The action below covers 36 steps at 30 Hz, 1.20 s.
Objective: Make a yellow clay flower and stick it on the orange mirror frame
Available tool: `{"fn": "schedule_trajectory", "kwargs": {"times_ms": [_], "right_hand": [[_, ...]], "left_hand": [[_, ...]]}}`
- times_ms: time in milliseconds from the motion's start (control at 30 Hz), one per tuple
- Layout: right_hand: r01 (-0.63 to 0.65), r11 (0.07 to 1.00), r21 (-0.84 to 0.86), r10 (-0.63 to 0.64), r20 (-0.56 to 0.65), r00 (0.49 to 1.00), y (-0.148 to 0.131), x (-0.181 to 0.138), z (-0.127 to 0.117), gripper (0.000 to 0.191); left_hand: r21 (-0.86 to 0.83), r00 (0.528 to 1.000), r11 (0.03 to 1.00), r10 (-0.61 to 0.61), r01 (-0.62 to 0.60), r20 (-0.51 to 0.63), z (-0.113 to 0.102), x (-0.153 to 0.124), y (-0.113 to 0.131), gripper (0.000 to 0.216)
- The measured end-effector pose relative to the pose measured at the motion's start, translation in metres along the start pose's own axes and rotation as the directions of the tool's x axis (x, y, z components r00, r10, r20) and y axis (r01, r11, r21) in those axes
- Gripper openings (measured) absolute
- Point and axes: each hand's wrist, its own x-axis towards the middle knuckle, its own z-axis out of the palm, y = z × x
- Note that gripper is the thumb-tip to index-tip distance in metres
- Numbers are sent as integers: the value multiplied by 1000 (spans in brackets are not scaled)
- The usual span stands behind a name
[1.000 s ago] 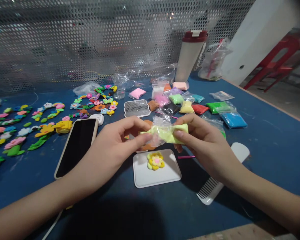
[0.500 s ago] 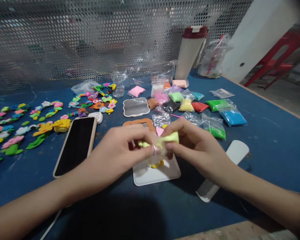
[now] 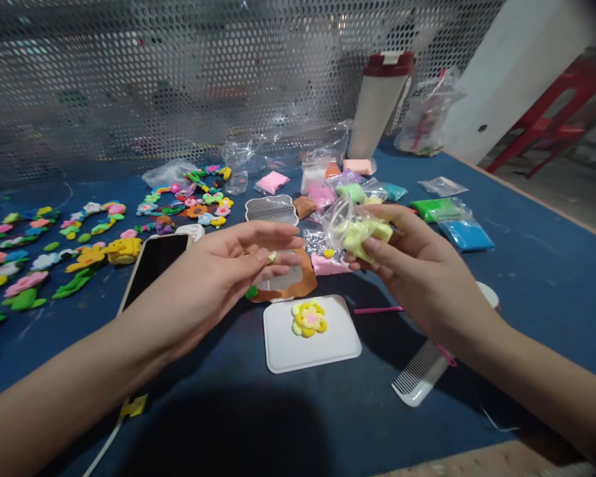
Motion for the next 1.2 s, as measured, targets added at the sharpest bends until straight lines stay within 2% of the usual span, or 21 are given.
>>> {"fn": "schedule_trajectory", "kwargs": {"times_ms": [100,300,467,567,667,733,800,900,1033,1200], "right_hand": [[-32,999,35,32,28,999,2,0,1,13],[-85,996,26,84,55,995,4,-4,3,17],[-99,994,-45,102,65,993,5,-6,1,20],[-90,994,-70,94,66,993,5,-6,1,20],[-105,991,-84,112,90,990,4,-7,2,21],[-117,990,-79,126,118,985,2,-7,3,19],[-112,990,-88,123,129,984,1,-7,4,19],[-98,987,-126,114,131,985,-1,-7,6,18],[-87,986,-144,107,136,985,-1,-7,8,17],[-67,978,-195,101,171,980,-2,-8,10,15]], "left_hand": [[-71,995,996,-53,59,78,0,-3,0,14],[-162,978,975,-125,152,166,-3,-2,-2,34],[-63,971,984,-155,169,181,0,-1,-4,21],[104,993,993,-60,50,104,-2,-1,-3,14],[343,995,935,99,-87,-20,-6,-3,-2,36],[446,975,880,214,-164,-64,-8,-4,-1,40],[480,953,844,300,-240,-49,-8,-4,-1,32],[495,945,821,328,-285,1,-6,-3,-1,14],[634,927,715,374,-295,10,-3,-4,-1,11],[753,908,565,405,-338,104,0,-8,-3,6]]}}
